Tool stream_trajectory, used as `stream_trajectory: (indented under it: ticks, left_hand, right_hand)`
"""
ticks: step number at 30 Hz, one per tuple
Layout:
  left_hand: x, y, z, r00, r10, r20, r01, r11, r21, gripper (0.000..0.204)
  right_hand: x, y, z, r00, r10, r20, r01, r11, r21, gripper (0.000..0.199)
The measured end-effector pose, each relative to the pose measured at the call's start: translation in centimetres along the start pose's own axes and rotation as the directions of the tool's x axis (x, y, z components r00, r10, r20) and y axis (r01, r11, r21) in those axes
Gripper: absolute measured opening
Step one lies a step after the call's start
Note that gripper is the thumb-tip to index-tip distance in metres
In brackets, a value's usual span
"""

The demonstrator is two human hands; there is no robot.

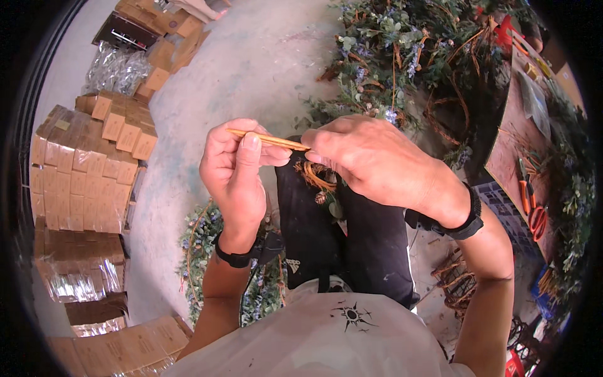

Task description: Assemble decorative floral wreaths by trimming stems and attaching greenery to a branch-like frame.

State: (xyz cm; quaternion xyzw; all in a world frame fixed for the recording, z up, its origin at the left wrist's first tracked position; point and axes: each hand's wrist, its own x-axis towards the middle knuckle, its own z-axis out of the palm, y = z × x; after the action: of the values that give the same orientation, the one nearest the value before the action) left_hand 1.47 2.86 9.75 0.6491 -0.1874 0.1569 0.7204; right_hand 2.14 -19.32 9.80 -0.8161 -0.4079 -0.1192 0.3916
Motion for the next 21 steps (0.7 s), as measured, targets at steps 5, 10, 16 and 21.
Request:
stream_trajectory:
  ticks: [5,10,16,21]
  left_hand:
    - [0.2,0.7,-0.3,0.999,-0.006,0.050,0.005,1.000,0.025,0.014]
    - [0.6,1.9,-0.9,0.994,-0.062,0.093,0.054,0.994,0.095,0.020]
    - [0.3,1.5,-1.4,1.000,0.021,0.022,-0.025,0.985,0.170,0.028]
    - [0.1,1.3,-1.8,1.000,-0.007,0.008,0.005,0.989,0.150,0.026]
  right_hand:
    - [0.7,-0.1,1.2,0.999,-0.019,-0.043,0.017,0.999,-0.051,0.023]
    - [0.8,-0.5,1.6,0.997,0.071,-0.007,-0.071,0.997,0.003,0.024]
    - [1.1,-0.5,2.3,0.999,0.035,-0.004,-0.035,0.999,-0.025,0.021]
    - [0.4,0.0,2.4,0.999,0.033,-0.003,-0.033,0.997,-0.072,0.018]
